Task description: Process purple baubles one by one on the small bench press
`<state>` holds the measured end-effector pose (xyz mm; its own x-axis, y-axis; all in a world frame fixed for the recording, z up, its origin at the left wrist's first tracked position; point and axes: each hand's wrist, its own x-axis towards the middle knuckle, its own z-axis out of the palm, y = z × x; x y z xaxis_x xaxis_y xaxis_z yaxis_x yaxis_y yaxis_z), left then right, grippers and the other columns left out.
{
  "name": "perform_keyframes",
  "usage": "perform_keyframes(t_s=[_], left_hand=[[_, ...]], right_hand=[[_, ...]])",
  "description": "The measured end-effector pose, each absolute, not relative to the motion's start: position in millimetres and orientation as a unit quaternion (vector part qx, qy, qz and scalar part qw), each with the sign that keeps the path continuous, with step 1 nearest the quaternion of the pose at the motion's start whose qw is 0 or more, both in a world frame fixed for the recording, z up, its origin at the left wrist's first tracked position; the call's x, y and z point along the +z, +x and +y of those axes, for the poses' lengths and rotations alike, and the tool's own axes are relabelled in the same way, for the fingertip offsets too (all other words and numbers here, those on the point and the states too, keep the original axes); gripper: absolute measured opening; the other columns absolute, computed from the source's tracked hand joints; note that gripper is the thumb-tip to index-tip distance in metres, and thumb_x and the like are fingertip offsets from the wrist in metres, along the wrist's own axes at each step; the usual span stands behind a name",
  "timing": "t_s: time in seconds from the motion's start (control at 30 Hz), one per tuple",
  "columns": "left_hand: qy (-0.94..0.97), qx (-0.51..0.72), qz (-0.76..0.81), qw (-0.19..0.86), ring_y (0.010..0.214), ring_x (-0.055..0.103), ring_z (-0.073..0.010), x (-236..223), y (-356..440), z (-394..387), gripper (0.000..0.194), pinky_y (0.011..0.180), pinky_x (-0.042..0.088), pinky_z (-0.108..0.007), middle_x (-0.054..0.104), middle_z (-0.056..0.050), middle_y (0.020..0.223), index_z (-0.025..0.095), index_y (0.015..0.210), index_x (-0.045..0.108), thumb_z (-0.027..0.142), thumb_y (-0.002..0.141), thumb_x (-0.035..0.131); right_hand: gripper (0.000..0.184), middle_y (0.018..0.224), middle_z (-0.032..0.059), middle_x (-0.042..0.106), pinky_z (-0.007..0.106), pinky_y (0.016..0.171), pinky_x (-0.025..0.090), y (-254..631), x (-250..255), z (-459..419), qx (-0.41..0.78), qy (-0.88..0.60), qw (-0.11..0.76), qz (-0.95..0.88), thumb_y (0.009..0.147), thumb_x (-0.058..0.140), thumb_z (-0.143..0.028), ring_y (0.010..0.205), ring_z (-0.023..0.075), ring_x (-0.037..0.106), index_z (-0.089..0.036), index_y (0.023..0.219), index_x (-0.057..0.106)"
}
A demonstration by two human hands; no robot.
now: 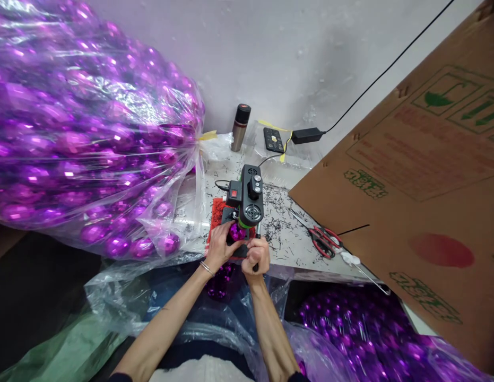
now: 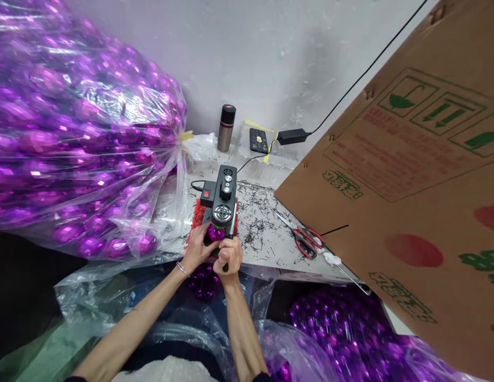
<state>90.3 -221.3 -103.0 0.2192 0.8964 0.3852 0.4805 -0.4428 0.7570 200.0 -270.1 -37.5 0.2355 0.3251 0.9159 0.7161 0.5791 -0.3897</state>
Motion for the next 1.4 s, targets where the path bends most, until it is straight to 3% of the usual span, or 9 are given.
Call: perform_keyframes(t_s=[0.17,0.43,0.57,0.7,0.83,1.1,1.23,1.33,1.4], left_hand=[[0.746,0.418,0.449,0.259,0.124,0.071,-0.0348,-102.9,89.9,-221.6,0.054,0.107,0.054,-0.052,0.076,-0.015,0.131,0.022,0.137,0.064,0.046,0.091,0.078],[0.802,0.386,0.396,0.224,0.141,0.062,-0.0361,-87.0,35.5,-271.1,0.068,0.123,0.045,-0.059,0.066,-0.021,0.150,0.019,0.150,0.057,0.055,0.094,0.072],[0.760,0.392,0.475,0.205,0.133,0.067,-0.0341,-55.7,-11.5,-233.3,0.040,0.122,0.045,-0.059,0.075,-0.017,0.136,0.021,0.138,0.070,0.033,0.104,0.051],[0.772,0.260,0.559,0.152,0.121,0.068,-0.0401,-31.3,-48.4,-172.4,0.033,0.118,0.044,-0.065,0.079,-0.020,0.109,0.019,0.112,0.078,0.015,0.092,0.052],[0.791,0.176,0.585,0.042,0.135,0.056,-0.0441,-24.5,-60.5,-147.0,0.035,0.120,0.034,-0.069,0.075,-0.024,0.118,0.016,0.105,0.077,0.006,0.087,0.049],[0.801,0.000,0.598,-0.036,0.123,0.058,-0.0342,-22.0,-63.6,-125.4,0.040,0.102,0.047,-0.050,0.066,-0.021,0.133,0.015,0.121,0.072,0.006,0.096,0.043],[0.810,-0.005,0.585,-0.023,0.122,0.062,-0.0384,-16.0,-61.6,-114.6,0.038,0.097,0.050,-0.051,0.065,-0.027,0.138,0.010,0.120,0.073,0.007,0.093,0.047],[0.819,-0.006,0.574,-0.011,0.117,0.066,-0.0402,-6.1,-61.6,-112.9,0.029,0.098,0.053,-0.052,0.068,-0.028,0.131,0.007,0.117,0.073,0.019,0.094,0.058],[0.825,0.045,0.563,0.026,0.119,0.067,-0.0392,1.4,-62.0,-117.0,0.040,0.103,0.054,-0.051,0.068,-0.024,0.133,0.010,0.122,0.071,0.035,0.092,0.071]], right_hand=[[0.040,0.063,-0.0040,0.051,0.027,0.057,0.041,201.6,-5.8,-272.5,-0.142,-0.455,0.665,-0.575,0.107,0.037,-0.017,0.056,0.0105,0.052,-0.024,0.067,0.042],[0.040,0.060,-0.0040,0.049,0.030,0.062,0.043,200.5,23.5,-282.7,-0.069,-0.493,0.670,-0.551,0.106,0.046,-0.020,0.063,0.0138,0.058,-0.024,0.067,0.048],[0.041,0.061,-0.0041,0.050,0.029,0.060,0.042,199.1,9.9,-281.1,-0.074,-0.478,0.678,-0.553,0.107,0.046,-0.020,0.063,0.0133,0.059,-0.023,0.065,0.048],[0.041,0.060,-0.0041,0.049,0.030,0.058,0.041,197.7,5.9,-280.2,-0.084,-0.473,0.680,-0.553,0.106,0.047,-0.019,0.063,0.0139,0.058,-0.023,0.065,0.049],[0.040,0.062,-0.0039,0.050,0.029,0.058,0.042,197.0,5.2,-280.7,-0.083,-0.475,0.677,-0.556,0.106,0.046,-0.016,0.064,0.0135,0.059,-0.023,0.066,0.049],[0.039,0.067,-0.0029,0.054,0.028,0.063,0.044,196.9,2.3,-284.8,-0.060,-0.484,0.670,-0.560,0.107,0.045,-0.018,0.068,0.0127,0.060,-0.022,0.068,0.050],[0.039,0.068,-0.0026,0.055,0.029,0.062,0.045,196.1,0.7,-285.9,-0.050,-0.487,0.676,-0.551,0.107,0.044,-0.018,0.068,0.0129,0.060,-0.023,0.069,0.050],[0.038,0.070,-0.0024,0.056,0.029,0.064,0.046,195.8,0.6,-286.1,-0.045,-0.484,0.676,-0.554,0.106,0.044,-0.017,0.069,0.0132,0.060,-0.023,0.069,0.052],[0.038,0.069,-0.0027,0.056,0.029,0.065,0.046,195.7,1.3,-286.0,-0.048,-0.480,0.674,-0.559,0.106,0.044,-0.016,0.071,0.0132,0.060,-0.023,0.070,0.052]])
